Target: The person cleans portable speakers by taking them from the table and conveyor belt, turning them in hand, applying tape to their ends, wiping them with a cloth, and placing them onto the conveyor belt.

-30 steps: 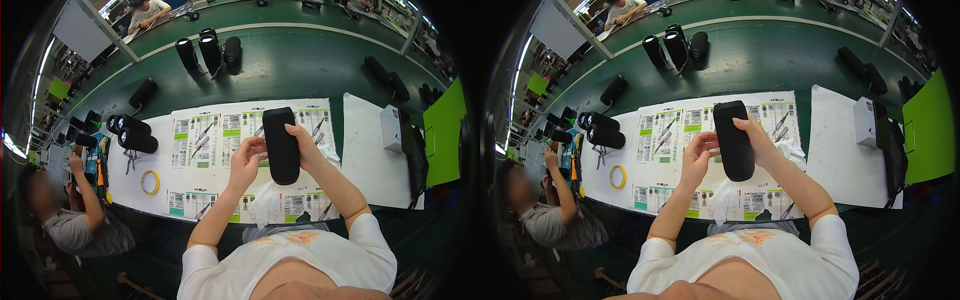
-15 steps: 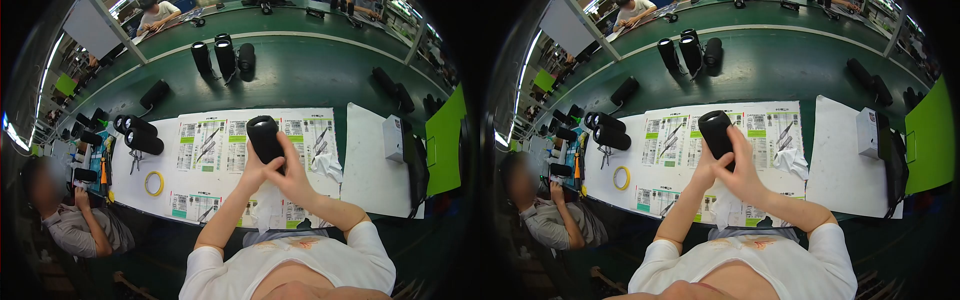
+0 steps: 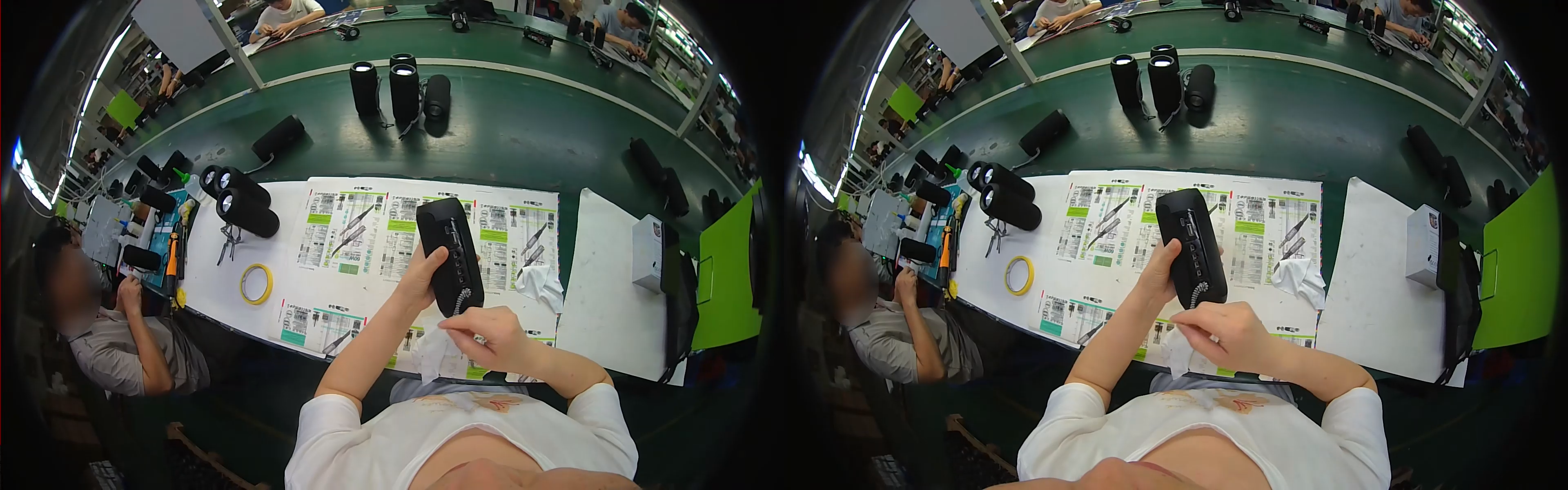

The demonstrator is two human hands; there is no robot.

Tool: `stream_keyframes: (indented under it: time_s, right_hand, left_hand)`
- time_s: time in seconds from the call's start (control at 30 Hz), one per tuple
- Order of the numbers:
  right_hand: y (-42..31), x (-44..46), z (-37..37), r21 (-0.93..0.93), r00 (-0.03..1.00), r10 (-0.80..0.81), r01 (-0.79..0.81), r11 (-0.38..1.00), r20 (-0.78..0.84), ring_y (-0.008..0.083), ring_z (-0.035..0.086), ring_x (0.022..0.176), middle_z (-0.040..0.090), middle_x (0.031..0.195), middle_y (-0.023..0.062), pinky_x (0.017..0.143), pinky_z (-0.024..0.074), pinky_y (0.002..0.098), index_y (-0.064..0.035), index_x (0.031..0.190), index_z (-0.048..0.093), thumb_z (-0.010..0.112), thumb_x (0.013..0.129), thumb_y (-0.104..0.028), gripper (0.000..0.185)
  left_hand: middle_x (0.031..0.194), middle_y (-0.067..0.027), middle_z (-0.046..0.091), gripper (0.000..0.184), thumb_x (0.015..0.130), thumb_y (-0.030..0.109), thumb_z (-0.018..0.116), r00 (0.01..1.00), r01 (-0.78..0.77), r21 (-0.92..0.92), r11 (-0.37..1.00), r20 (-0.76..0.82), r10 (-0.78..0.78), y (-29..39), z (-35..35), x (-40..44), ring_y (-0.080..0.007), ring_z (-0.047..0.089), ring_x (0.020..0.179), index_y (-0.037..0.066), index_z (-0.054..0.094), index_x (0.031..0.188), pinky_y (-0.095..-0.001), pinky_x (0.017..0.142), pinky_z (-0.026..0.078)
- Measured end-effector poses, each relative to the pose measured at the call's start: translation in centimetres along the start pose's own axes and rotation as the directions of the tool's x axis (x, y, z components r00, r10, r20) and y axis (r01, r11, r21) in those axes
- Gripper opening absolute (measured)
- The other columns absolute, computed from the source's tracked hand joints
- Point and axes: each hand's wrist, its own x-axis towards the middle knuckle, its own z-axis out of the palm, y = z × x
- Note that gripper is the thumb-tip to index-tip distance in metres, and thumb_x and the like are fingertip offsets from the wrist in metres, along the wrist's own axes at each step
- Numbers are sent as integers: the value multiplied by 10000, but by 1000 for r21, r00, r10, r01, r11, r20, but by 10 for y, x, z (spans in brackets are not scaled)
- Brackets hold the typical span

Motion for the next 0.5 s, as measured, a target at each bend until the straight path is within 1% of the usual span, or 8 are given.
stream_keyframes:
  time_s: [0.03, 0.1, 0.2, 0.3, 0.4, 0.43, 0.47, 0.5]
  right_hand:
    - [2, -2, -2, 29, 996, 56, -54, 998, -74, 167, 591, 751, 578, 911, 131, 621, 477, 247, 0, 1040, 576, 607, 753, 31, 291]
    - [7, -2, -7, 98, 962, 173, -155, 983, -213, 151, 589, 785, 572, 947, 127, 639, 477, 244, -11, 1080, 558, 611, 758, 14, 328]
    - [36, 14, -11, 264, 885, 217, -112, 958, -412, 166, 569, 905, 521, 1106, 135, 732, 476, 267, -27, 1250, 423, 650, 751, -40, 549]
    - [54, 22, 1, 591, 850, 430, -186, 785, -304, 225, 522, 1031, 413, 1241, 160, 846, 450, 313, -62, 1371, 224, 703, 722, -94, 807]
    - [40, 27, 14, 581, 884, 440, -275, 766, -160, 284, 482, 1111, 342, 1302, 196, 919, 417, 363, -59, 1397, 128, 748, 686, -135, 946]
    - [41, 27, 24, 354, 887, 284, -150, 923, -364, 314, 462, 1160, 345, 1321, 221, 957, 393, 390, -34, 1391, 136, 785, 642, -164, 1000]
    - [37, 22, 25, 240, 899, 142, -42, 970, -415, 322, 458, 1167, 349, 1324, 229, 963, 387, 388, -28, 1388, 143, 795, 628, -175, 1013]
    - [30, 18, 23, 117, 894, -8, 68, 991, -448, 329, 455, 1175, 353, 1328, 237, 970, 381, 387, -21, 1386, 150, 806, 613, -186, 1026]
  left_hand:
    - [991, -196, 598, 514, 805, 296, 653, 1000, 16, -72, 997, -11, -17, 4, 3, -1, -262, 629, 895, 33, 416, 1178, -373, 767, 541]
    - [985, -196, 599, 493, 807, 263, 640, 1000, 21, -77, 997, -18, -23, 5, -2, -1, -262, 630, 890, 30, 414, 1178, -374, 766, 541]
    - [976, -184, 617, 512, 776, 303, 632, 1000, 11, -19, 1000, -20, -11, 5, -6, -2, -257, 640, 872, -17, 482, 1147, -363, 761, 548]
    - [994, -169, 611, 528, 772, 303, 630, 999, -40, 22, 999, -11, 40, 4, -2, 0, -249, 637, 878, -22, 476, 1159, -360, 769, 543]
    - [1063, -152, 582, 579, 763, 282, 636, 995, -94, 75, 993, -36, 97, 5, 2, -2, -237, 609, 949, -10, 427, 1217, -350, 814, 519]
    - [1083, -138, 570, 608, 750, 265, 649, 986, -129, 77, 989, -95, 136, 5, 13, -10, -229, 589, 989, 5, 401, 1242, -345, 837, 503]
    - [1102, -125, 557, 643, 737, 247, 661, 973, -167, 81, 983, -150, 178, 6, 24, -18, -221, 570, 1028, 20, 376, 1267, -340, 861, 487]
    - [1157, -121, 543, 729, 676, 246, 690, 968, -221, 159, 962, -80, 236, 10, 34, -29, -227, 523, 1107, 8, 373, 1287, -354, 941, 429]
